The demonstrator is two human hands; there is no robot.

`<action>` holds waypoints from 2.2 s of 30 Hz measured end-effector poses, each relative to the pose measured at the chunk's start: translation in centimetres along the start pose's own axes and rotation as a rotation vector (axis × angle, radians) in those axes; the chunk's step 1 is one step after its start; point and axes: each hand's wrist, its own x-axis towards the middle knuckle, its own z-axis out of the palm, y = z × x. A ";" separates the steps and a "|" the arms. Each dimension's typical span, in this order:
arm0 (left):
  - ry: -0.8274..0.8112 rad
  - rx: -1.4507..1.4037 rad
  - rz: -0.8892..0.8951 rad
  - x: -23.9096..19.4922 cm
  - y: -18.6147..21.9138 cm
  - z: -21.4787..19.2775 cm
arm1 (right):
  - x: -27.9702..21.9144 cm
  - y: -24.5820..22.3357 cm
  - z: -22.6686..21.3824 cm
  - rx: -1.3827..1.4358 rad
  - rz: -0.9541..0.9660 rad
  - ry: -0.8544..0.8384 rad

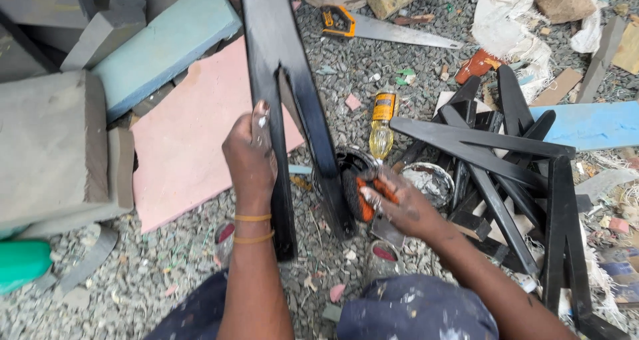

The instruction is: The person sits on a gravel surface and paints a black metal frame using an orange sponge. They repeatedly dip the sponge into a paint bucket and apply black paint to the frame, turning it over to cover different sides.

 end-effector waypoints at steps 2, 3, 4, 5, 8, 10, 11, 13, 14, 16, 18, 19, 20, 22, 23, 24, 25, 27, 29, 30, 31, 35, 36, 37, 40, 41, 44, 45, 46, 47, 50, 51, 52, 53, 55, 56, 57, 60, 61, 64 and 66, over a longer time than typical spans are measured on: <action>-0.014 0.060 0.030 0.0 3.1 0.0 | 0.1 -2.6 -2.4 0.023 -0.048 -0.043; -0.042 0.107 0.078 0.1 4.5 0.0 | 0.2 -3.7 -3.5 0.040 -0.101 -0.063; -0.044 0.115 0.058 0.2 5.5 -0.2 | 0.0 -5.7 -4.6 0.047 -0.087 -0.077; -0.092 0.017 0.126 0.3 6.3 -0.4 | -0.2 -7.6 -5.6 -0.134 0.091 -0.114; -0.172 -0.164 0.152 -0.8 8.9 -1.3 | -2.2 -10.8 -8.2 -0.297 0.131 -0.193; -0.191 -0.259 0.174 -1.3 10.4 -1.9 | -2.9 -11.5 -9.8 -0.294 -0.053 -0.190; -0.198 -0.232 0.175 -1.4 10.7 -2.0 | -3.0 -11.3 -10.5 -0.189 -0.008 -0.264; -0.225 -0.191 0.126 -3.6 8.9 -2.5 | -5.0 -10.6 -10.4 -0.057 0.081 -0.361; -0.241 -0.174 0.157 -3.2 7.6 -2.6 | -4.8 -10.7 -10.3 -0.153 -0.070 -0.277; -0.265 -0.159 0.205 -2.6 7.1 -2.3 | -4.1 -10.7 -9.7 -0.254 -0.222 -0.172; -0.309 -0.140 -0.019 -3.6 8.4 -2.6 | -3.9 -10.5 -7.8 -0.520 -0.171 0.157; -0.317 -0.135 -0.033 -4.5 8.4 -3.0 | -3.8 -11.2 -6.6 -0.513 -0.157 0.149; -0.345 -0.110 -0.063 -4.2 8.8 -2.8 | -2.6 -12.1 -6.1 -0.500 -0.294 0.225; -0.372 -0.086 -0.090 -3.9 9.1 -2.6 | -1.3 -13.2 -5.1 -0.487 -0.434 0.301; -0.376 -0.084 -0.093 -3.8 9.1 -2.6 | -1.1 -13.3 -4.4 -0.561 -0.524 0.293; -0.375 -0.079 -0.102 -3.7 8.9 -2.8 | -0.7 -13.5 -3.6 -0.630 -0.615 0.277; -0.372 -0.077 -0.106 -3.3 8.6 -3.0 | -1.2 -13.3 -3.0 -0.627 -0.616 0.273; -0.364 -0.199 -0.119 -2.6 8.2 -3.1 | -2.5 -12.7 -2.0 -0.588 -0.656 0.227; -0.330 -0.197 -0.110 -1.5 7.5 -3.4 | -4.1 -10.1 -1.2 -0.644 -0.674 0.137; -0.303 -0.192 -0.101 -1.3 7.1 -3.5 | -5.4 -8.6 -0.8 -0.697 -0.686 0.052; -0.307 -0.189 -0.114 -1.0 6.8 -3.5 | -6.2 -8.7 -0.5 -0.691 -0.676 0.044; -0.271 -0.267 -0.010 -0.8 6.3 -3.5 | -7.5 -8.3 0.0 -0.826 -0.761 -0.140; -0.267 -0.276 0.014 -0.8 6.4 -3.5 | -7.1 -8.1 -0.1 -0.901 -0.789 -0.096; -0.268 -0.276 0.010 -1.2 6.5 -3.4 | -6.0 -7.6 -0.4 -0.900 -0.787 -0.098; -0.331 -0.274 0.029 -2.3 7.3 -2.9 | -2.6 -8.1 -1.9 -0.865 -0.820 0.224; -0.364 -0.158 0.005 -2.8 7.5 -2.6 | -1.6 -9.6 -2.4 -0.855 -0.808 0.330; -0.363 -0.053 -0.007 -3.2 7.6 -2.1 | -0.3 -12.0 -2.8 -0.737 -0.771 0.380; -0.335 -0.064 0.000 -3.1 7.4 -2.1 | -0.1 -12.5 -2.7 -0.632 -0.738 0.322; -0.331 -0.061 0.003 -2.8 6.9 -2.1 | -0.4 -11.3 -1.9 -0.629 -0.743 0.323; -0.280 -0.067 0.007 -2.5 6.3 -2.1 | -0.8 -10.0 -1.1 -0.667 -0.756 0.244; -0.212 -0.112 -0.016 -1.3 5.6 -2.2 | -3.4 -8.9 0.3 -0.716 -0.762 0.046; -0.199 -0.151 -0.041 -0.8 5.4 -2.4 | -4.5 -9.0 0.7 -0.726 -0.749 -0.070; -0.201 -0.152 -0.042 -0.5 5.1 -2.6 | -5.0 -8.5 1.0 -0.727 -0.747 -0.070; -0.166 -0.111 0.014 -0.3 4.9 -2.9 | -5.7 -8.0 1.2 -0.785 -0.722 -0.208; -0.135 -0.073 0.078 0.0 4.7 -3.2 | -6.6 -7.5 1.2 -0.845 -0.692 -0.339; -0.133 -0.088 0.076 0.0 4.7 -3.6 | -6.8 -7.6 1.1 -0.861 -0.731 -0.275; -0.132 -0.104 0.075 0.1 4.7 -4.0 | -7.0 -7.7 1.1 -0.877 -0.769 -0.211; -0.159 -0.296 0.037 0.4 3.7 -4.5 | -6.6 -7.1 1.1 -0.956 -0.738 0.006; -0.161 -0.294 0.035 0.2 3.8 -4.7 | -6.1 -7.1 1.3 -0.954 -0.735 0.005; -0.239 -0.415 -0.030 -0.3 4.2 -4.2 | -4.5 -8.5 0.9 -0.731 -0.711 0.243; -0.349 -0.340 -0.024 -1.0 4.6 -3.7 | -3.6 -11.6 0.3 -0.402 -0.629 0.389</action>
